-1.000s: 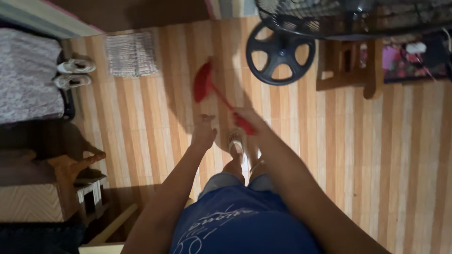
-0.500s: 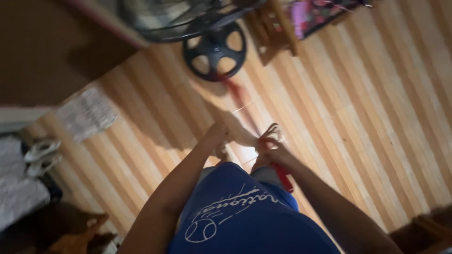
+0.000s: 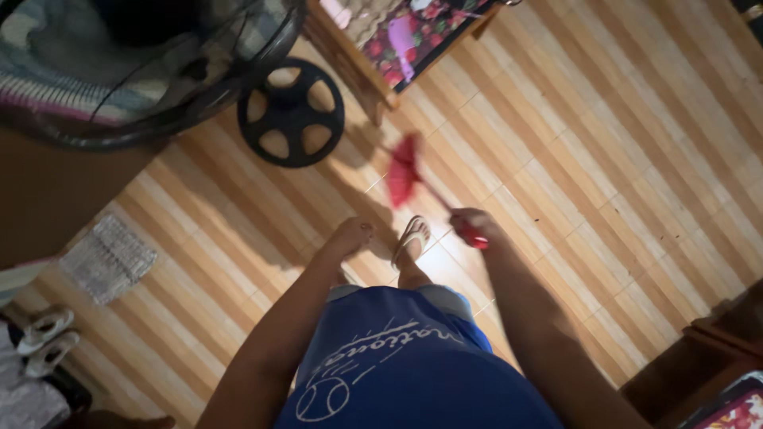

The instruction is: The person sweeps the tiled floor with a small hand broom and a dustpan, then uses the broom and a cloth to dust and wipe the stand fan.

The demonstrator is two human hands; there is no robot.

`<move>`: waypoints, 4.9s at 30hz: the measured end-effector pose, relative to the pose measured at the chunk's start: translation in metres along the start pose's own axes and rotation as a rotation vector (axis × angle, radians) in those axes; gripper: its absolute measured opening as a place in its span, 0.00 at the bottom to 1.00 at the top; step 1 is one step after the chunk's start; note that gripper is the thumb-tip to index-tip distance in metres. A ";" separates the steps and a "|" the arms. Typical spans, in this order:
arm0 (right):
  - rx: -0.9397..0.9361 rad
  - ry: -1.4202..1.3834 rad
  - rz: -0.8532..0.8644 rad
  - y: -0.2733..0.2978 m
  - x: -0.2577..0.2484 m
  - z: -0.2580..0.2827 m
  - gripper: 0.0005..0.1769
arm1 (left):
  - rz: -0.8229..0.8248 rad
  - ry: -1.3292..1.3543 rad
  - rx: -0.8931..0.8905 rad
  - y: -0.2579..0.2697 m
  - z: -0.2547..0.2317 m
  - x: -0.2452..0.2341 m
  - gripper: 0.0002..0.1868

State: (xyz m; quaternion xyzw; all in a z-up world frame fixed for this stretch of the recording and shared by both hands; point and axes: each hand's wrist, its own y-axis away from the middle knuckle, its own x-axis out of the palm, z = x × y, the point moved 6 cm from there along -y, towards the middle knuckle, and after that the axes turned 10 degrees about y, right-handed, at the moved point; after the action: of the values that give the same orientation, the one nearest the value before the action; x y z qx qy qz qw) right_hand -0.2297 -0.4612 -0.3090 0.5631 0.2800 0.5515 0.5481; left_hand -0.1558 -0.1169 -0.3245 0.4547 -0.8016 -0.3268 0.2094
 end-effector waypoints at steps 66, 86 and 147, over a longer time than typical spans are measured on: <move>-0.079 0.431 -0.251 0.026 -0.264 0.230 0.25 | -0.179 -0.372 0.337 -0.385 -0.217 0.278 0.17; -0.426 0.528 -0.225 -0.432 -0.313 0.375 0.24 | -0.603 0.099 0.592 -0.558 -0.229 0.159 0.11; -0.673 -0.279 -0.388 0.108 -0.458 0.226 0.07 | 0.355 -0.481 0.384 -0.309 -0.468 0.472 0.12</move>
State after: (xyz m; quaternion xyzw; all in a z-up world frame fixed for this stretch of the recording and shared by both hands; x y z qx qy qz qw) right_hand -0.1588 -0.9788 -0.3058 0.3585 0.1078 0.4169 0.8283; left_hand 0.0879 -0.7970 -0.2005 0.2492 -0.9414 -0.2265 -0.0211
